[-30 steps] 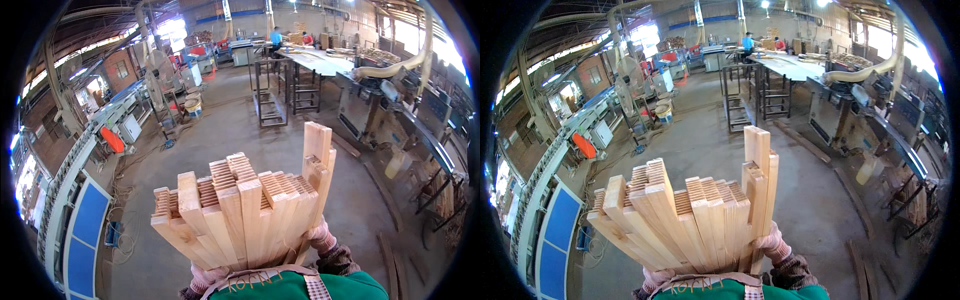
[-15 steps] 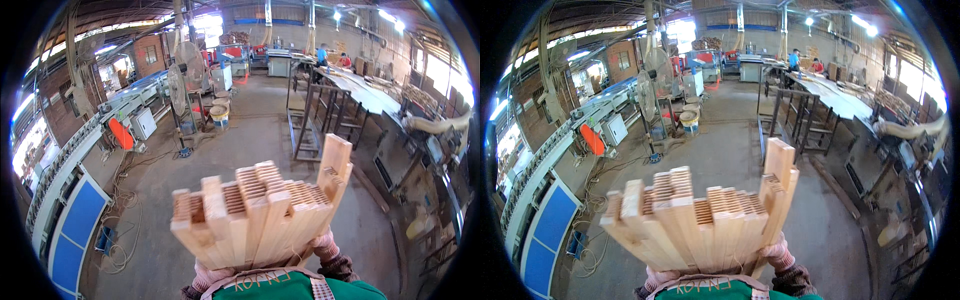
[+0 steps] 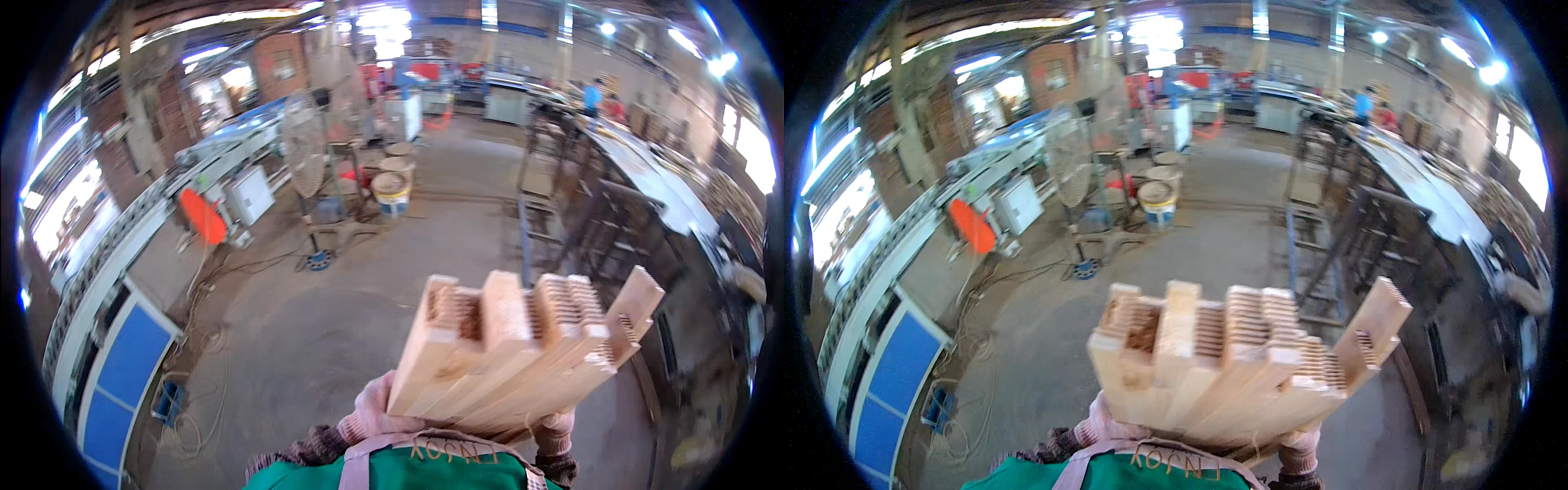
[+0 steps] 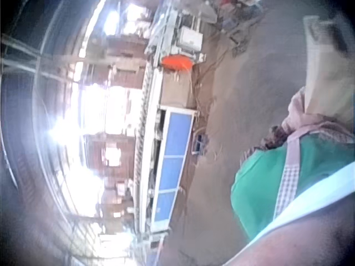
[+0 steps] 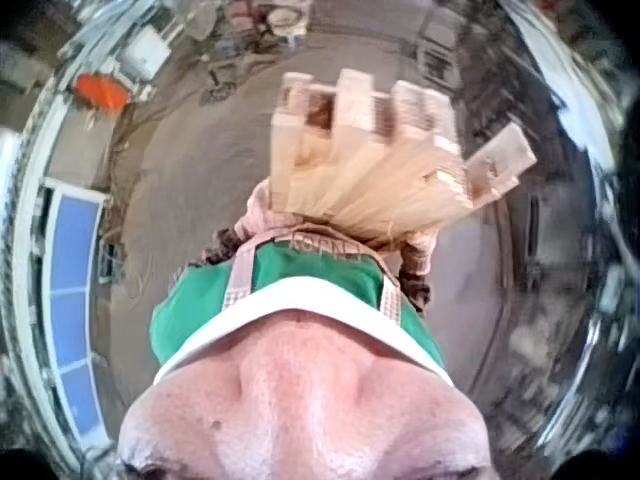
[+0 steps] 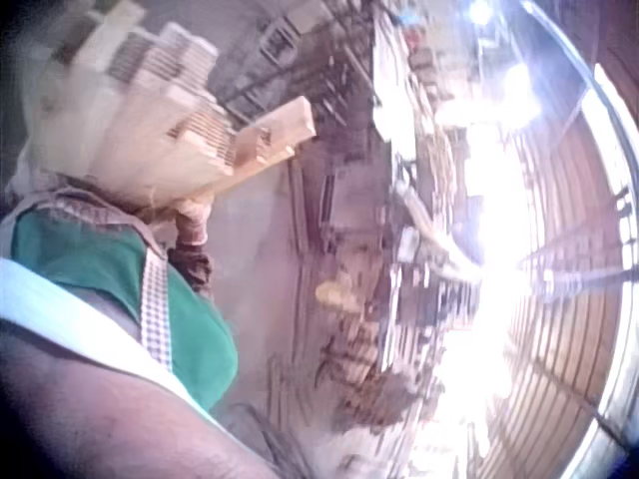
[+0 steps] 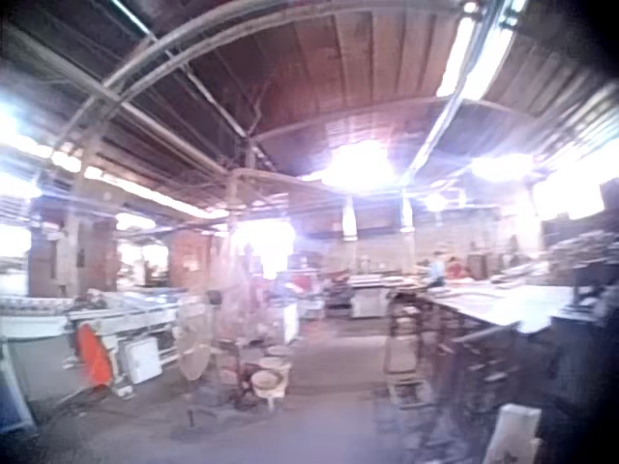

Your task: The person gathers and stacks wooden planks on the floor of a workshop. They then carry the stack of planks to a metal table and place them down. The person is wearing gloves and an apron.

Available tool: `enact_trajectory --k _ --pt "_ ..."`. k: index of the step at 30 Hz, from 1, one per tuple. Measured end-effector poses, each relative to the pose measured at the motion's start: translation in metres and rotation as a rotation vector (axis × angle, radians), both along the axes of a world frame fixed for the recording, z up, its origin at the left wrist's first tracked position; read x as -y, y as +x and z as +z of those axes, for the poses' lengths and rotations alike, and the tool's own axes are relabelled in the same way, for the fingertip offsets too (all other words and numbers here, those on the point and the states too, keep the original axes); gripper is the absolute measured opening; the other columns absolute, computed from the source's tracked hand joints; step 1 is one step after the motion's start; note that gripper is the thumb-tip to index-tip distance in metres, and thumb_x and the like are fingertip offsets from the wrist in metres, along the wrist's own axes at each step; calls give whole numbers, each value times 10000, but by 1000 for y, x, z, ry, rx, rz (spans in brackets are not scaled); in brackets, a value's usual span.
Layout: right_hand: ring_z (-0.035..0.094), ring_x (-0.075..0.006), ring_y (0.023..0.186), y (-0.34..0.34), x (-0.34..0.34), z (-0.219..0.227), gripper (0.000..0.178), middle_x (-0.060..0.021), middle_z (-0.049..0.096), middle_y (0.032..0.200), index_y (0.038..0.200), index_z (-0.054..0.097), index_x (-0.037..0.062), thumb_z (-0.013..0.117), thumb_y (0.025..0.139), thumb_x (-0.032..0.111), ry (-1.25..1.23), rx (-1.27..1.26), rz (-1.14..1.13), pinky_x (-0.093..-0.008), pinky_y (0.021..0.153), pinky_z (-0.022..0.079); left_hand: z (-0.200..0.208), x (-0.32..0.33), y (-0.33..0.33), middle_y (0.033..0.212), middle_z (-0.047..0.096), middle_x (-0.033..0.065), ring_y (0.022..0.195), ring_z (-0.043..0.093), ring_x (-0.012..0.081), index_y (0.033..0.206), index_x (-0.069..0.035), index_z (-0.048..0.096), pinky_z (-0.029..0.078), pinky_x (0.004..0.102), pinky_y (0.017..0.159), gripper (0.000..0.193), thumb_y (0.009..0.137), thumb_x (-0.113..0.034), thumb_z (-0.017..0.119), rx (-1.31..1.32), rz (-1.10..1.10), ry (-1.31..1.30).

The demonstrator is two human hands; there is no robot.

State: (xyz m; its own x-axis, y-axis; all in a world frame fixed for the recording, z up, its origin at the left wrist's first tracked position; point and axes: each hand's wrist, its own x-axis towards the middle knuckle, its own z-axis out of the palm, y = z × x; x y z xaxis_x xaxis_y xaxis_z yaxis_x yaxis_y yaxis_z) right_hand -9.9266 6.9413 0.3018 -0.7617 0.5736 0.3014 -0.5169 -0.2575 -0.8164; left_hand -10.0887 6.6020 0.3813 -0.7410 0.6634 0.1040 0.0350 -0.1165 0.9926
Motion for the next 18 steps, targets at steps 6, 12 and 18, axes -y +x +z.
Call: enact_trajectory --k 6,12,18 --pt "602 -288 1217 -244 -88 22 1132 -105 585 1376 1517 363 33 898 692 592 287 157 50 -447 1005 528 33 -64 -187 1256 710 79 1195 642 196 1316 -25 627 507 377 1028 691 696 -161 900 115 103 41" --pt "573 -254 1270 -480 -138 35 1129 -85 562 1414 1502 394 30 841 698 685 329 100 205 -441 1051 506 -28 -103 -390 1299 689 97 1186 648 208 1392 -45 565 496 368 1054 817 688 -268 912 -152 291 -91" --pt "616 -252 1213 -690 -199 43 1231 -106 622 1362 1467 441 3 1031 490 464 60 72 222 -425 1006 534 -37 -165 -637 1282 699 87 1147 665 192 1366 -52 591 522 355 1019 796 674 -258 928 93 164 68"
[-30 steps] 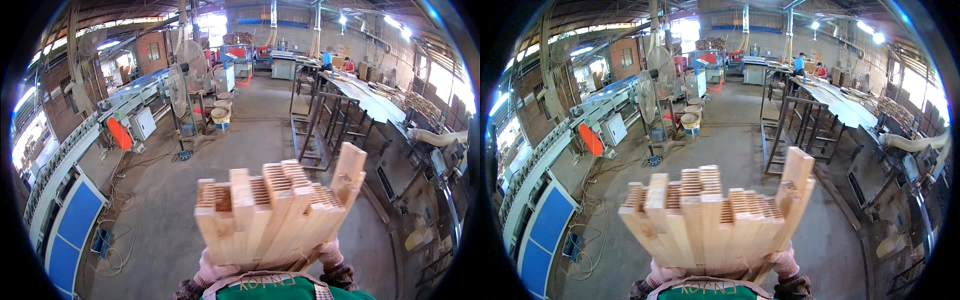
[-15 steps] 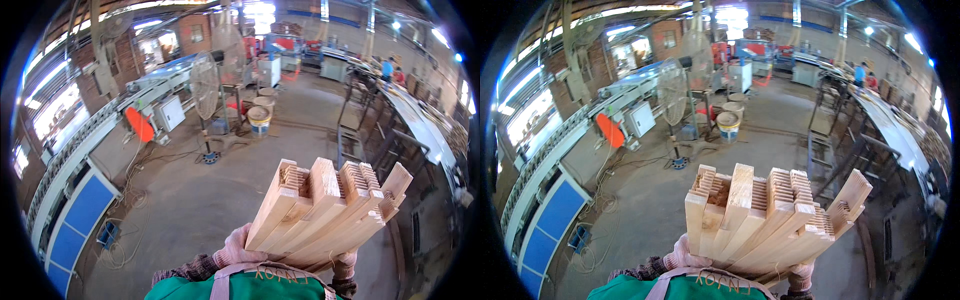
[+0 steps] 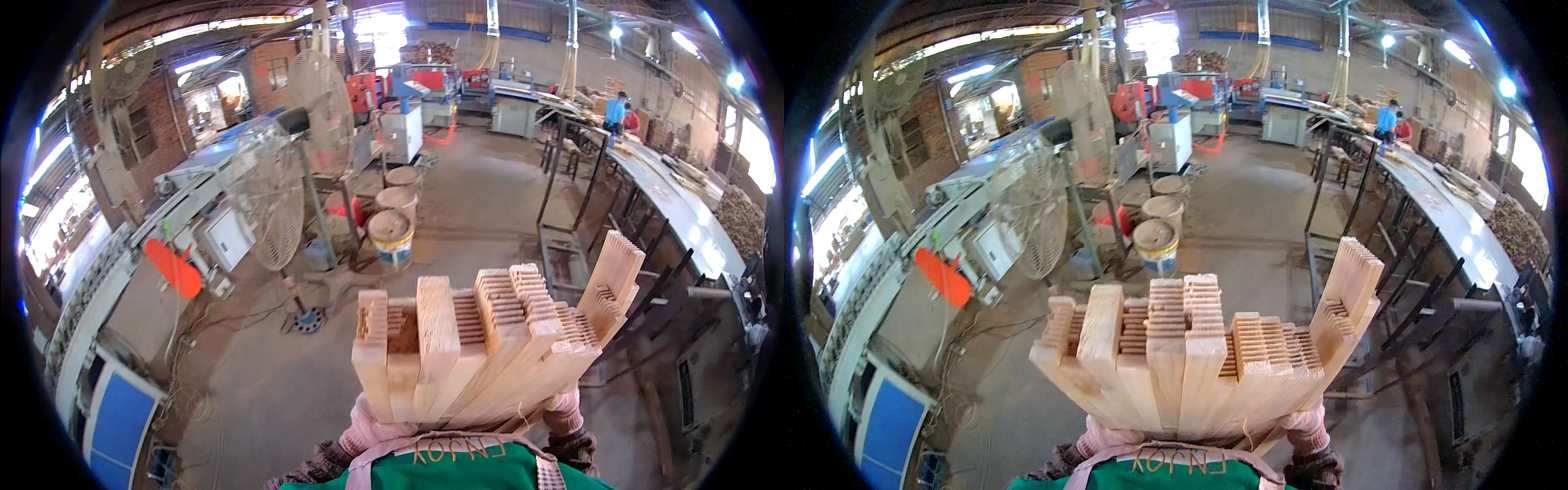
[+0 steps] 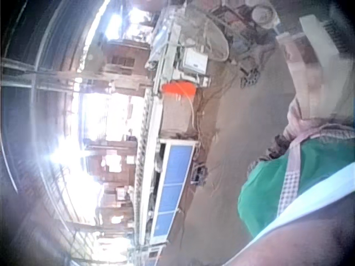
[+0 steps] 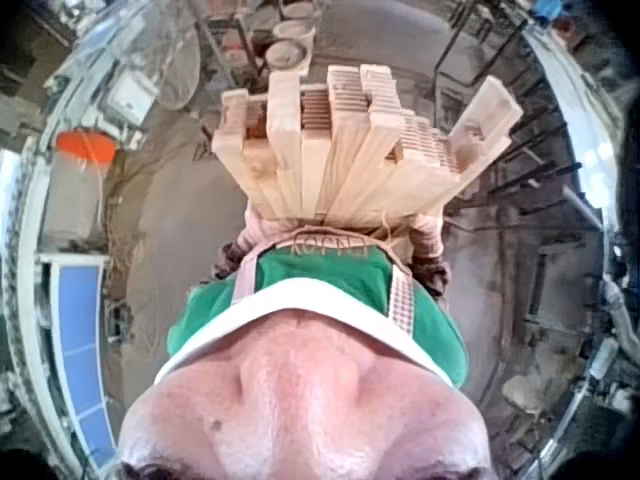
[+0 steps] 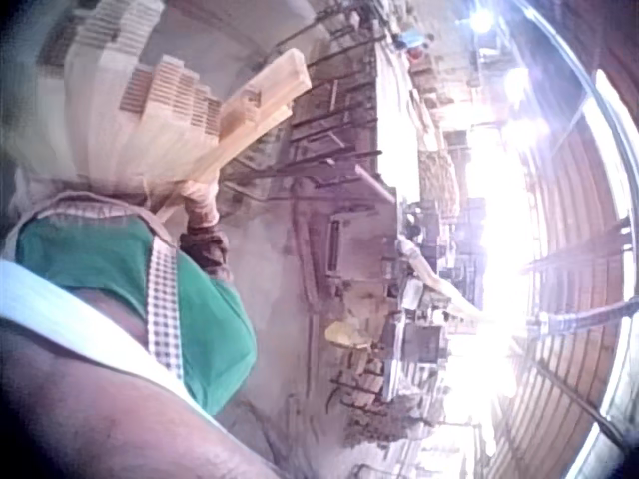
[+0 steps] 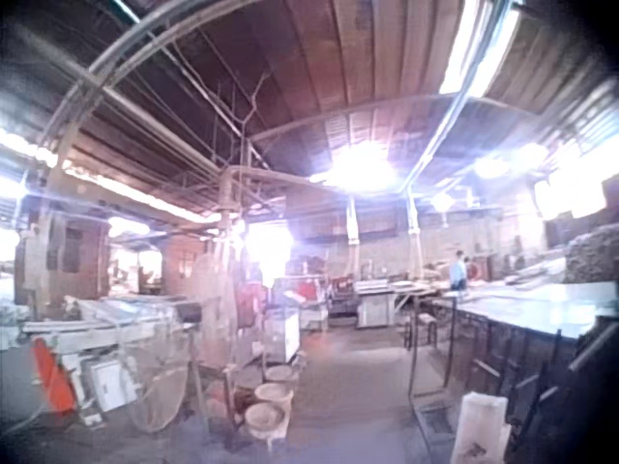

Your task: The person gathers and stacks wooden planks on the floor of a workshop. They then carry the stack of planks to a metal table and place them down. The person is wearing gloves and an apron.

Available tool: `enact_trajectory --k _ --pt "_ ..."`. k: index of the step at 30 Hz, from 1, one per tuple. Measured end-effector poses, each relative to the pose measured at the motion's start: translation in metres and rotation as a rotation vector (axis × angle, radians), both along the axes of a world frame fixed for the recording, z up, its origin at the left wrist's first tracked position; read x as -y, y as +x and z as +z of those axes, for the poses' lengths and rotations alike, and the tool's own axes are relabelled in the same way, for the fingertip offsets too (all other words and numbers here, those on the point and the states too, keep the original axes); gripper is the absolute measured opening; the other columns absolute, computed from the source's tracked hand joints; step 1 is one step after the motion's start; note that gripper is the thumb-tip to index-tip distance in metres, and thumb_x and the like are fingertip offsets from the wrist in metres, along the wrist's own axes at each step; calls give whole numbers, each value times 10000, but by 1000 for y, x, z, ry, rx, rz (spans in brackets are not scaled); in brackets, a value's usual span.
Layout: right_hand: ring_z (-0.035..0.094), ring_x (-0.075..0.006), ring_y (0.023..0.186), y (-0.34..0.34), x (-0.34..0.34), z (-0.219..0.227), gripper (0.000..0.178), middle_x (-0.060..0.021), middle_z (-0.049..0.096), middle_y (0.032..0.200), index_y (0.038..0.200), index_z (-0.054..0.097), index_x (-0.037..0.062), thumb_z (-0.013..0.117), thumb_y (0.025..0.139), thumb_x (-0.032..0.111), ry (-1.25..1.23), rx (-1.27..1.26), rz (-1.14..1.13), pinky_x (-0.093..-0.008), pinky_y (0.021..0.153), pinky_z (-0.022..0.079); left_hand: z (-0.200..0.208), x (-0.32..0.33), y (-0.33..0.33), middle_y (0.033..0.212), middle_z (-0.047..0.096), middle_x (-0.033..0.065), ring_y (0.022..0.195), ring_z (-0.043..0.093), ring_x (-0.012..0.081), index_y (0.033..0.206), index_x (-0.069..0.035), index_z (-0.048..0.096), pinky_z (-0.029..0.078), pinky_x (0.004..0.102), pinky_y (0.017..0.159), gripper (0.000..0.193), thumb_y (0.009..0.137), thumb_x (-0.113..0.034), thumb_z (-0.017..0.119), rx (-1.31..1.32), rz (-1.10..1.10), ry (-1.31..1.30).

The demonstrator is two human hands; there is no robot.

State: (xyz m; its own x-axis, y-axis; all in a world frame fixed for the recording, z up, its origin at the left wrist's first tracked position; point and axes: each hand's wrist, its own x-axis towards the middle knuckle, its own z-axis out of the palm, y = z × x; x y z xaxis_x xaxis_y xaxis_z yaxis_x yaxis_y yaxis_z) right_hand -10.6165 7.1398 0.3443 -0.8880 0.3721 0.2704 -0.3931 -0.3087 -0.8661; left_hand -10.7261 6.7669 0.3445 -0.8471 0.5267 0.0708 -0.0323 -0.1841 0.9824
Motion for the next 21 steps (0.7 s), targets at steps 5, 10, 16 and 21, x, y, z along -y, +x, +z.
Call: enact_trajectory --k 5,10,16,21 --pt "625 -250 1195 -132 -47 -3 1216 -105 639 1336 1456 454 -5 1033 492 457 54 9 -183 -416 998 536 44 -70 -170 1269 687 65 1143 639 157 1394 -32 540 507 337 1009 809 692 -176 915 -151 -157 -100" --pt "634 -247 1177 -240 -111 -32 1201 -105 657 1309 1446 467 -12 1035 494 451 34 12 -321 -407 991 537 24 -149 -318 1221 718 83 1106 667 174 1323 -23 614 519 336 991 727 683 -191 915 -305 -246 -237" --pt "633 -248 1178 -414 -243 -42 1189 -107 658 1306 1444 470 -15 1026 505 458 43 12 -270 -405 994 533 -10 -268 -485 1170 750 113 1083 714 233 1218 -56 706 560 367 955 632 671 -303 903 -538 -112 -400" --pt "626 -249 1187 -576 -349 -24 1182 -109 650 1315 1447 467 -16 1014 519 470 64 31 -129 -407 1001 527 7 -349 -602 1210 741 66 1152 689 258 1222 -142 722 539 397 1000 614 707 -443 871 -294 26 -472"
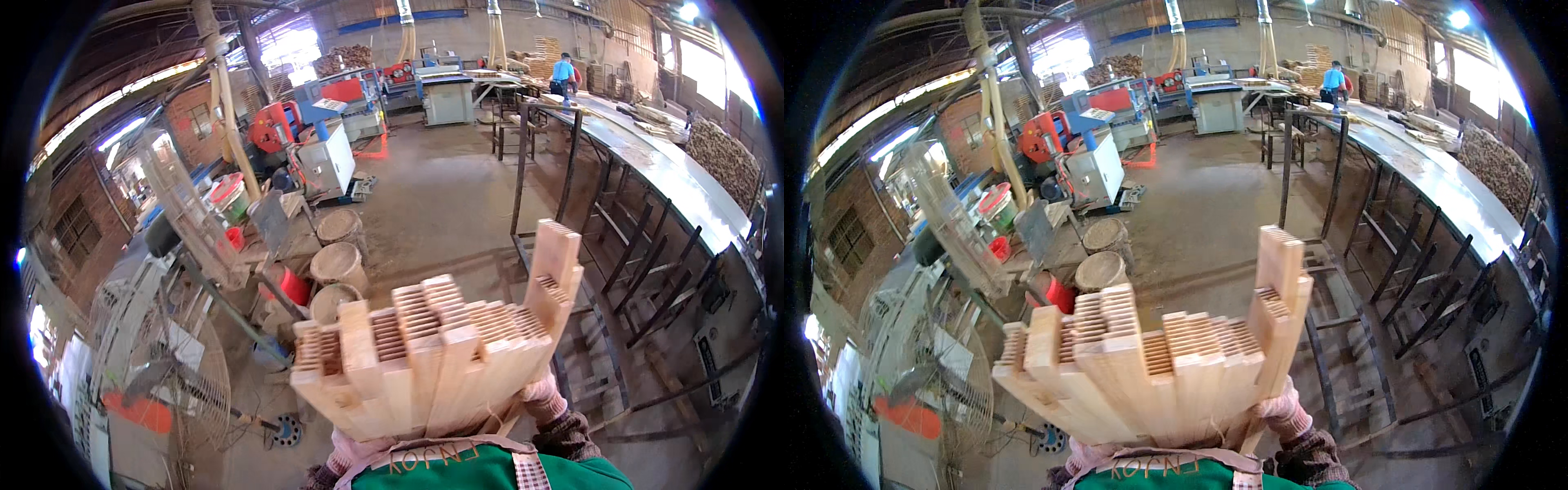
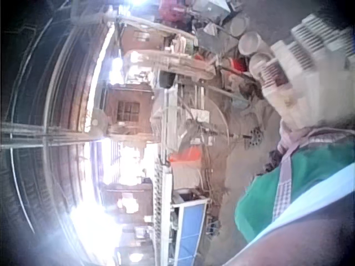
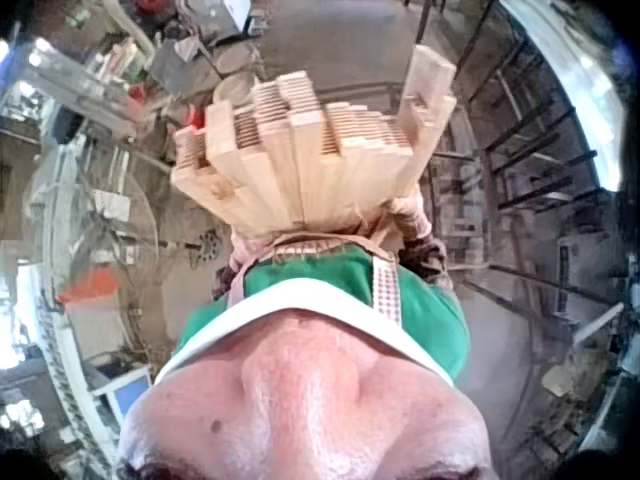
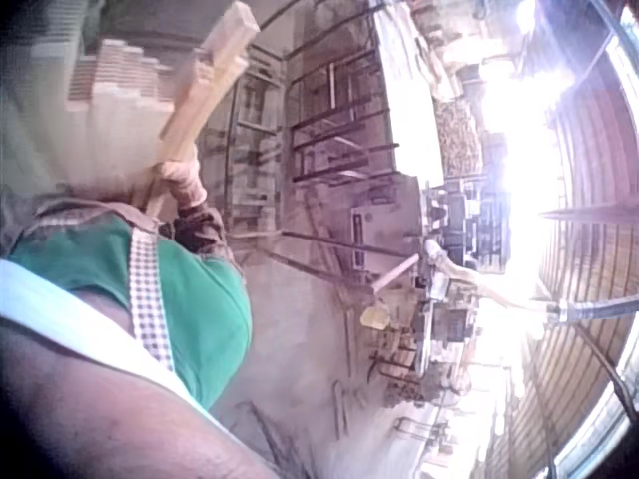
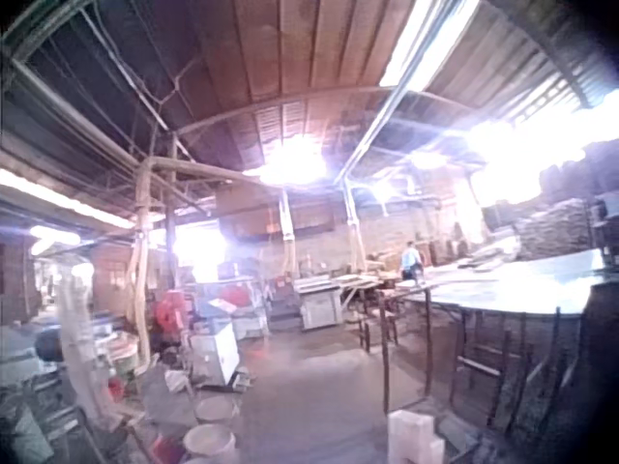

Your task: The person gathers and stacks wooden planks on the floor of a workshop. They then carry the stack of planks to a metal table and place them down. The person is wearing gloves and an apron.

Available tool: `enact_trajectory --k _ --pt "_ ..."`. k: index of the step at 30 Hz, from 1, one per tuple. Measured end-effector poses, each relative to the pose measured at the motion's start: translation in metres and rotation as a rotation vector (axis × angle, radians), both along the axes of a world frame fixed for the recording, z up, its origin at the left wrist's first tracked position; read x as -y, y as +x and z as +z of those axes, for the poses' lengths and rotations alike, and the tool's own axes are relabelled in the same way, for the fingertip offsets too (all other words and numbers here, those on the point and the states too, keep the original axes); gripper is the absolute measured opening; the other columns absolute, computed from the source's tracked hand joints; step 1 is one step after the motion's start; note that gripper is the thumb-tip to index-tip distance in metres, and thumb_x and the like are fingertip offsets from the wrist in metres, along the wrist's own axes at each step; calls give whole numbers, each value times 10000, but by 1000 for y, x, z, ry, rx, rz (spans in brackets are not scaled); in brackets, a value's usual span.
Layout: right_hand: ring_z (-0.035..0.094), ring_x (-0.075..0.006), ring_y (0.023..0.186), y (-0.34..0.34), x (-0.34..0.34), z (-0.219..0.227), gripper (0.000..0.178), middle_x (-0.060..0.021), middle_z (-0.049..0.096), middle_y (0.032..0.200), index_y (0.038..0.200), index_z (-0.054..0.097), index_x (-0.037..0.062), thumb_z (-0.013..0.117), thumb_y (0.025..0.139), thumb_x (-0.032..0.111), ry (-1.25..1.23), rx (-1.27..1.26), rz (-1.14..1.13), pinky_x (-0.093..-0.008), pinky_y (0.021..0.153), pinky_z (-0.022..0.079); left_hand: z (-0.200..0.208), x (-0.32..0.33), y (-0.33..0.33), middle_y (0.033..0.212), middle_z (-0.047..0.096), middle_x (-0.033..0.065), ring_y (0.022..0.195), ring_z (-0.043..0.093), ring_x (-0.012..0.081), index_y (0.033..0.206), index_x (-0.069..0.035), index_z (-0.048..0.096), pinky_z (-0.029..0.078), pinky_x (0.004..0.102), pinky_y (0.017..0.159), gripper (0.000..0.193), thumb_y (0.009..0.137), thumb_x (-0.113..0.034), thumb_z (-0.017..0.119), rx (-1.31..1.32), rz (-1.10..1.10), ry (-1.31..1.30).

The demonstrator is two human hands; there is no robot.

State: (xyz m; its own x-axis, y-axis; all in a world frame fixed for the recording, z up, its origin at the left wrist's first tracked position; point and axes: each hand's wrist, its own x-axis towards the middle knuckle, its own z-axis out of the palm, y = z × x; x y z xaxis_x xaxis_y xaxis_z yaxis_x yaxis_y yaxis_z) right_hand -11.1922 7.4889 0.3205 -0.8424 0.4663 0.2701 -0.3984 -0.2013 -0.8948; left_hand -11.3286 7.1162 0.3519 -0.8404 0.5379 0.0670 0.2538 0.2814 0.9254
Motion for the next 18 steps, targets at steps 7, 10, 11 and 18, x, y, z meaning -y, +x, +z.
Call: enact_trajectory --k 7,10,11,18 --pt "617 -252 1200 -144 -102 12 1172 -112 640 1328 1451 462 -16 998 538 486 26 25 67 -410 1012 518 -77 -82 -157 1285 698 41 1201 637 281 1289 -221 685 493 432 1043 649 748 -559 801 -119 -136 19" --pt "613 -253 1205 -192 -136 -5 1167 -114 636 1333 1453 460 -16 991 546 493 9 95 25 -412 1016 514 -81 -122 -203 1288 694 40 1214 625 285 1284 -227 690 481 440 1054 633 759 -568 778 -16 -135 68" --pt "612 -254 1207 -219 -155 1 1166 -114 634 1335 1454 460 -16 988 549 495 30 77 9 -412 1018 513 -68 -148 -238 1287 694 40 1218 623 286 1283 -227 691 477 443 1058 629 762 -570 771 -85 -153 40" --pt "603 -256 1220 -366 -268 9 1157 -118 624 1348 1458 455 -16 972 568 512 29 81 -131 -415 1028 505 3 -299 -441 1268 700 67 1187 647 263 1285 -149 678 496 412 1044 636 748 -449 838 -77 -294 -32"
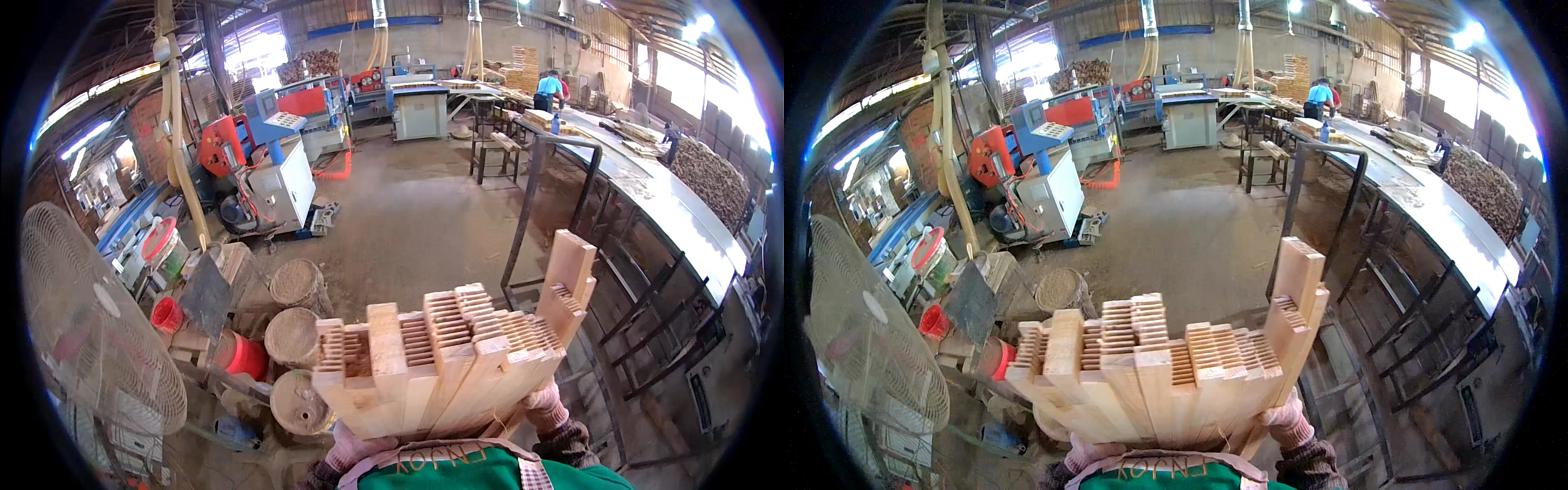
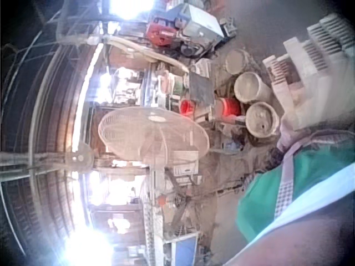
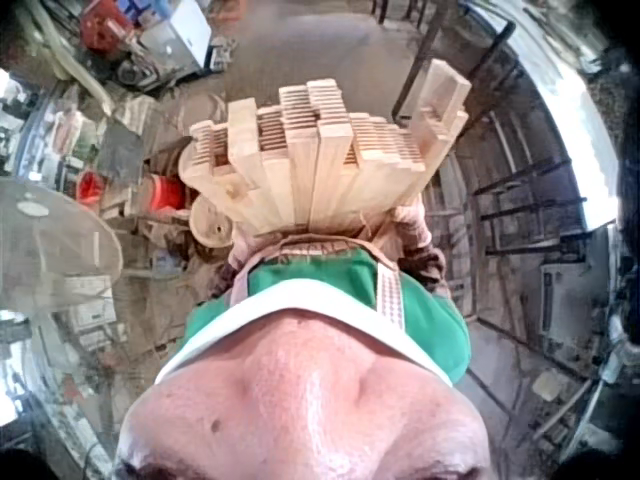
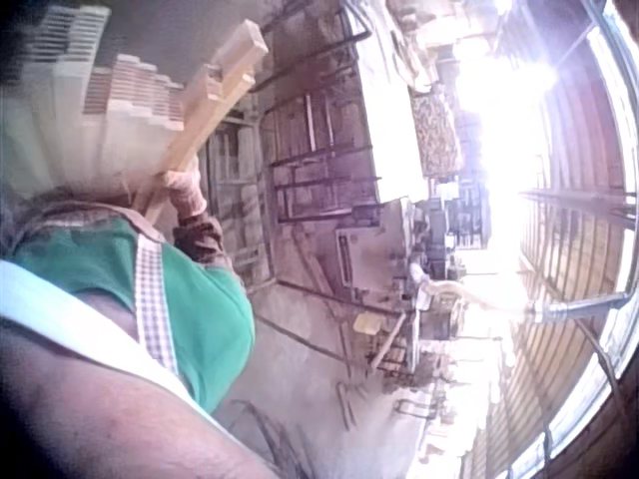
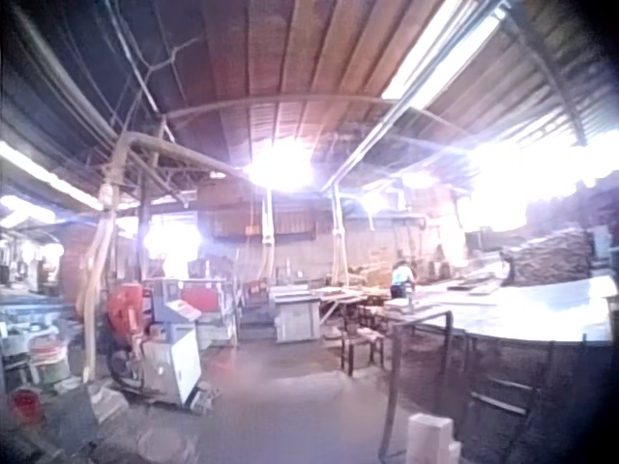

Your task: The person gathers and stacks wooden planks on the floor of a workshop. They then carry the stack of planks to a metal table and place them down. The person is wearing gloves and an apron.

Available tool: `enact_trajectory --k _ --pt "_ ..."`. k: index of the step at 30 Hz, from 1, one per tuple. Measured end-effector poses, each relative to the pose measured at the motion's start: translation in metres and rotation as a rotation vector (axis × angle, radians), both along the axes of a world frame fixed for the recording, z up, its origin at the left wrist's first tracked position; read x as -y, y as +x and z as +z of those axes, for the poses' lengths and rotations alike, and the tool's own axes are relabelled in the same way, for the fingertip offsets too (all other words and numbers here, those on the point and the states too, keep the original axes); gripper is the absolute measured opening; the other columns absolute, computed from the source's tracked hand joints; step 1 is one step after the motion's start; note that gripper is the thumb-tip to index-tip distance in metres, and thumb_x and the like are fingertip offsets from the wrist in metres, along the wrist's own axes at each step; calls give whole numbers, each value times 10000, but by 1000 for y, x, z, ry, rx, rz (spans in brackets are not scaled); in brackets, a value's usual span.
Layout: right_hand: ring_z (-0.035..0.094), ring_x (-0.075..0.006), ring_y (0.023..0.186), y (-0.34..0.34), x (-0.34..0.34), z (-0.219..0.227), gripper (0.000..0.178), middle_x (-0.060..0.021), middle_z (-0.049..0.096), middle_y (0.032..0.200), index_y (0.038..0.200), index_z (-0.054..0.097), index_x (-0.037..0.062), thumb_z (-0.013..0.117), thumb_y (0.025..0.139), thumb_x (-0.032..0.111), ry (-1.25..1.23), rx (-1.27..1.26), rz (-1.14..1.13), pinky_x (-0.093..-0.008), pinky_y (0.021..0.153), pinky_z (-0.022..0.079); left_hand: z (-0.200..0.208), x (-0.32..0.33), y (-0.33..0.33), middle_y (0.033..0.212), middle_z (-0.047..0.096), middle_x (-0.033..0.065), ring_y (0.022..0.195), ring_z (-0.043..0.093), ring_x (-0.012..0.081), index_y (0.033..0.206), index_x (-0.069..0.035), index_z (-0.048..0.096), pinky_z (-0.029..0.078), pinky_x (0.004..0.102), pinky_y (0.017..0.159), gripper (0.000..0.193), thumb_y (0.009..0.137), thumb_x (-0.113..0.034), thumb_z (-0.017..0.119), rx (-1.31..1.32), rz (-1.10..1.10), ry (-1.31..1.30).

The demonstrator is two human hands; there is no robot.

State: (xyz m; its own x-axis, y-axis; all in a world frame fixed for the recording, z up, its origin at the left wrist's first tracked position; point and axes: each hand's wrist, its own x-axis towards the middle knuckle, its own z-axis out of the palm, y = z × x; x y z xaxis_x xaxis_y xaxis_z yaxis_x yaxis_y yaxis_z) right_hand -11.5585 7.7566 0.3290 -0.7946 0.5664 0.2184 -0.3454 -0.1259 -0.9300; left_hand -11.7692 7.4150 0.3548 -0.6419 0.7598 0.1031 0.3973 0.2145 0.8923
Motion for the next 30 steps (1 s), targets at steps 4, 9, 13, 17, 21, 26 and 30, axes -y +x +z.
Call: enact_trajectory --k 4,9,13,17,21,26,30 --pt "598 -258 1227 -81 -67 -4 1151 -120 619 1355 1460 452 -16 962 579 521 3 11 -66 -417 1034 500 25 -86 -102 1254 702 81 1148 661 211 1292 -67 639 515 364 1013 715 678 -283 934 261 -165 86" --pt "591 -260 1236 -197 -174 -26 1145 -122 611 1364 1464 449 -17 951 593 533 -19 2 -59 -419 1042 493 -7 -190 -213 1237 701 81 1141 647 180 1295 -39 613 509 348 1017 725 677 -208 952 275 -146 102" --pt "586 -261 1243 -291 -271 -16 1140 -124 606 1371 1466 446 -17 941 604 542 -4 -7 -17 -421 1048 488 16 -270 -284 1242 719 80 1124 672 188 1312 -54 639 516 355 1015 758 655 -242 966 137 -113 116" --pt "581 -263 1251 -386 -357 5 1136 -126 600 1378 1468 444 -17 932 615 551 11 -4 72 -423 1054 484 49 -335 -348 1263 711 75 1150 662 187 1334 -61 632 509 358 1030 771 664 -244 966 13 -26 40" --pt "576 -264 1258 -469 -414 18 1131 -128 594 1386 1471 441 -17 922 626 561 55 26 120 -425 1059 479 47 -404 -403 1301 661 75 1203 607 177 1372 -21 552 477 354 1061 831 682 -225 969 313 -9 187" --pt "569 -266 1267 -572 -488 10 1126 -130 587 1395 1474 438 -17 910 639 572 132 87 149 -427 1067 472 49 -480 -484 1244 655 53 1176 579 147 1328 -18 559 466 335 1037 803 677 -223 982 374 -8 375" --pt "564 -267 1274 -658 -518 3 1122 -132 581 1402 1476 435 -17 901 650 582 183 115 172 -429 1073 467 42 -512 -560 1208 667 39 1149 584 133 1293 -28 580 479 323 1010 756 678 -210 980 408 -40 433"
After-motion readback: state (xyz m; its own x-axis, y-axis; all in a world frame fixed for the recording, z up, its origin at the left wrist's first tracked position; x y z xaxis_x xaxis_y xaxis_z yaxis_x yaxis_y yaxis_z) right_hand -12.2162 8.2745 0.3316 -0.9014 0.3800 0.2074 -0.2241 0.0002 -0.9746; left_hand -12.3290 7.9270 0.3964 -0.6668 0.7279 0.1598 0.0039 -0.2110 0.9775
